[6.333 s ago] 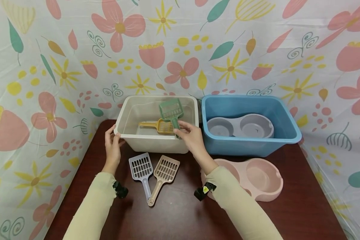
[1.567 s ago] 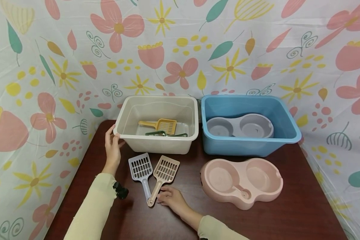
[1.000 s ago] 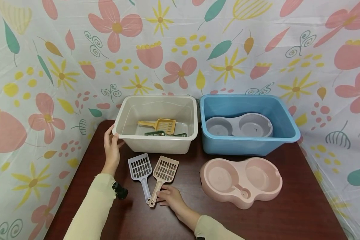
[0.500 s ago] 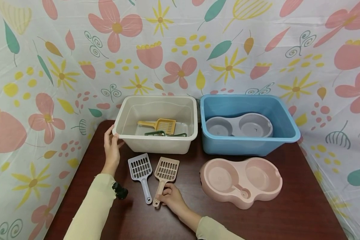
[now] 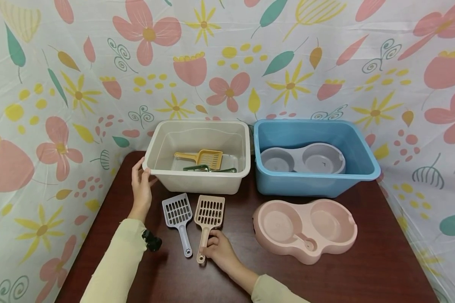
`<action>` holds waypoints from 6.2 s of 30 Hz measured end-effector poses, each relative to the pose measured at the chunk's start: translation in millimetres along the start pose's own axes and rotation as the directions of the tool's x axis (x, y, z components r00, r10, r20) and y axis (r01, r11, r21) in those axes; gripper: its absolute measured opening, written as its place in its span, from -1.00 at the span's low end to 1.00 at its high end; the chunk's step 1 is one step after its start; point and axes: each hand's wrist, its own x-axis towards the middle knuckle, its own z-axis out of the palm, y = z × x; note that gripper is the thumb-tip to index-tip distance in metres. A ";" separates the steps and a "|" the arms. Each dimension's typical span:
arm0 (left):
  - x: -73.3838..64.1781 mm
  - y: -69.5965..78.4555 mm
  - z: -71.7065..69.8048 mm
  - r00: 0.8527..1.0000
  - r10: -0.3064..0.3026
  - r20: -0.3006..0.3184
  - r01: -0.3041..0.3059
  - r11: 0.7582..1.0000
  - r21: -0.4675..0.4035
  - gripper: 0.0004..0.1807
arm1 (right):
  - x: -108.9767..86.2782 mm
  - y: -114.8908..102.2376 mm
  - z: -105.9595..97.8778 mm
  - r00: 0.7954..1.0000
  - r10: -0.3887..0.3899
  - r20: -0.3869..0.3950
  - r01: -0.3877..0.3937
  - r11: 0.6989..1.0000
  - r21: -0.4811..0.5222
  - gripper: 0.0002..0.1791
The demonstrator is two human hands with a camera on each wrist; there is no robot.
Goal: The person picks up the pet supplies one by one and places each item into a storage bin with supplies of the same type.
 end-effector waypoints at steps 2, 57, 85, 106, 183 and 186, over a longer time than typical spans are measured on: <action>-0.3 1.3 0.2 1.000 -0.003 0.001 0.003 1.000 -0.002 -0.49 | -1.0 -0.5 -0.4 1.000 -0.007 0.008 0.007 1.000 -0.016 -0.31; -14.5 31.1 7.9 1.000 0.004 0.029 -0.003 1.000 -0.024 -0.49 | -22.5 -102.3 -9.6 0.982 -0.189 0.009 0.189 0.978 -0.087 -0.35; -14.2 36.5 6.1 0.996 0.071 0.059 -0.073 0.997 0.027 -0.47 | 18.3 -159.0 -25.5 0.976 -0.217 -0.014 0.211 0.959 -0.191 -0.39; -9.3 23.8 8.1 1.000 0.028 0.002 -0.028 0.999 -0.026 -0.50 | 63.7 -184.5 -57.0 0.988 -0.139 -0.070 0.103 0.923 -0.372 -0.33; -2.5 9.6 9.5 0.999 0.023 -0.046 -0.027 0.997 -0.079 -0.51 | 84.7 -195.5 -80.7 0.974 -0.203 -0.104 0.163 0.938 -0.307 -0.54; -7.6 19.5 12.0 0.999 0.023 -0.038 -0.026 0.997 -0.077 -0.51 | 78.1 -190.6 -78.2 0.973 -0.208 -0.103 0.172 0.945 -0.278 -0.56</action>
